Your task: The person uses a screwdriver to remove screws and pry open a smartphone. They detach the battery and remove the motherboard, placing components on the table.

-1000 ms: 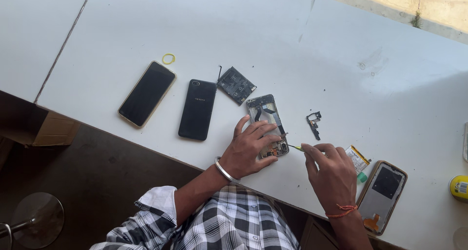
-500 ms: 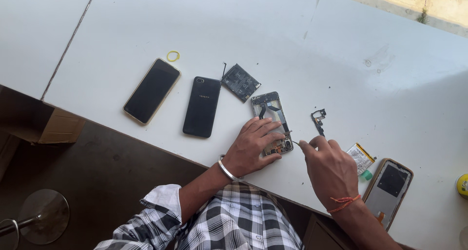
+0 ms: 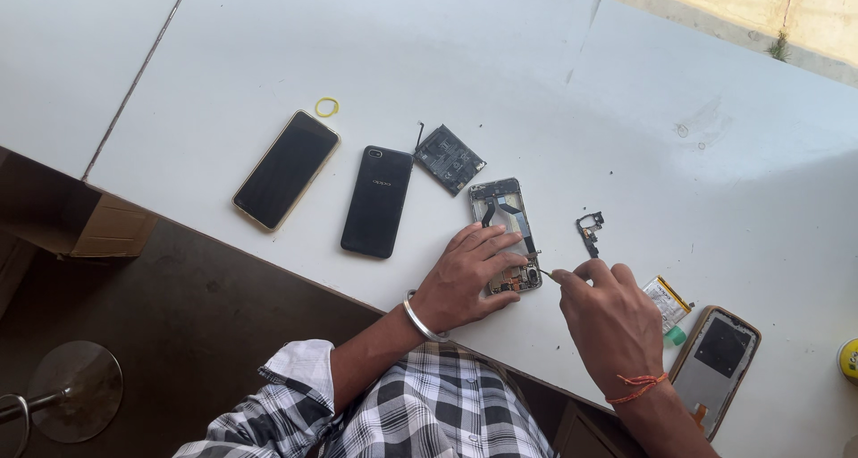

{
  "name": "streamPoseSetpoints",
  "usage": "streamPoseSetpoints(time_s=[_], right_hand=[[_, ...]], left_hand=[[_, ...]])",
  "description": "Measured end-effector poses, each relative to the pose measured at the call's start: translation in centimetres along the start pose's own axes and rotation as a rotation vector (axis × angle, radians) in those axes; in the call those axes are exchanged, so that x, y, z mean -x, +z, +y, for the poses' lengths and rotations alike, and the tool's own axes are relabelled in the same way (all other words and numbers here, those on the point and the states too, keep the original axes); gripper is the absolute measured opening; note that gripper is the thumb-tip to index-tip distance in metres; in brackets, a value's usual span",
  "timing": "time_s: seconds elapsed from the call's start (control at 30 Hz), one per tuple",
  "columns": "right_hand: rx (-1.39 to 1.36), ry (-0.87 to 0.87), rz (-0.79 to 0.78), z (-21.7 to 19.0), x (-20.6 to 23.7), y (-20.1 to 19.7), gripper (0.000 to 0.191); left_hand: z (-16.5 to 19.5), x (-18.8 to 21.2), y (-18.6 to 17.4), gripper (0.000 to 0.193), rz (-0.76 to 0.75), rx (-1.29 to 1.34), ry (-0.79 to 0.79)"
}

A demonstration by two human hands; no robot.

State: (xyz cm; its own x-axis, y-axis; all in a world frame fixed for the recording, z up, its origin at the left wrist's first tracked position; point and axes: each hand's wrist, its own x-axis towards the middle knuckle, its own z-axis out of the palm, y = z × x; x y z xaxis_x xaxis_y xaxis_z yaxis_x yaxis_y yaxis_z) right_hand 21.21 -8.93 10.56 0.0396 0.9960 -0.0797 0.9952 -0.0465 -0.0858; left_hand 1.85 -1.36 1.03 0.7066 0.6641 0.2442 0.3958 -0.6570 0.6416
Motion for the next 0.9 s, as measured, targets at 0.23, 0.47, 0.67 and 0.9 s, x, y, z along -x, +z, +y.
streamPoseSetpoints(time_s=[0.23,0.47,0.67,0.9], right_hand=[[0.138,-0.067,-0.103,0.7,-2.0,-0.8,0.021],[0.307,-0.242,-0.087,0.5,-1.7,-0.7,0.026],[-0.017,-0.048,-0.137,2.4,-1.9,0.9,0.016],[0.081,-0.123,0.098,1.0,0.8,2.5,0.028]], left_hand=[[-0.1,0.0,-0.2,0.050,-0.007,0.013,0.008],[-0.1,-0.1,-0.2,0.054,0.000,-0.002,0.026],[-0.2,-0.2,-0.3,0.053,-0.006,0.019,0.022],[-0.2,-0.2,-0.4,0.054,-0.008,0.009,0.024]])
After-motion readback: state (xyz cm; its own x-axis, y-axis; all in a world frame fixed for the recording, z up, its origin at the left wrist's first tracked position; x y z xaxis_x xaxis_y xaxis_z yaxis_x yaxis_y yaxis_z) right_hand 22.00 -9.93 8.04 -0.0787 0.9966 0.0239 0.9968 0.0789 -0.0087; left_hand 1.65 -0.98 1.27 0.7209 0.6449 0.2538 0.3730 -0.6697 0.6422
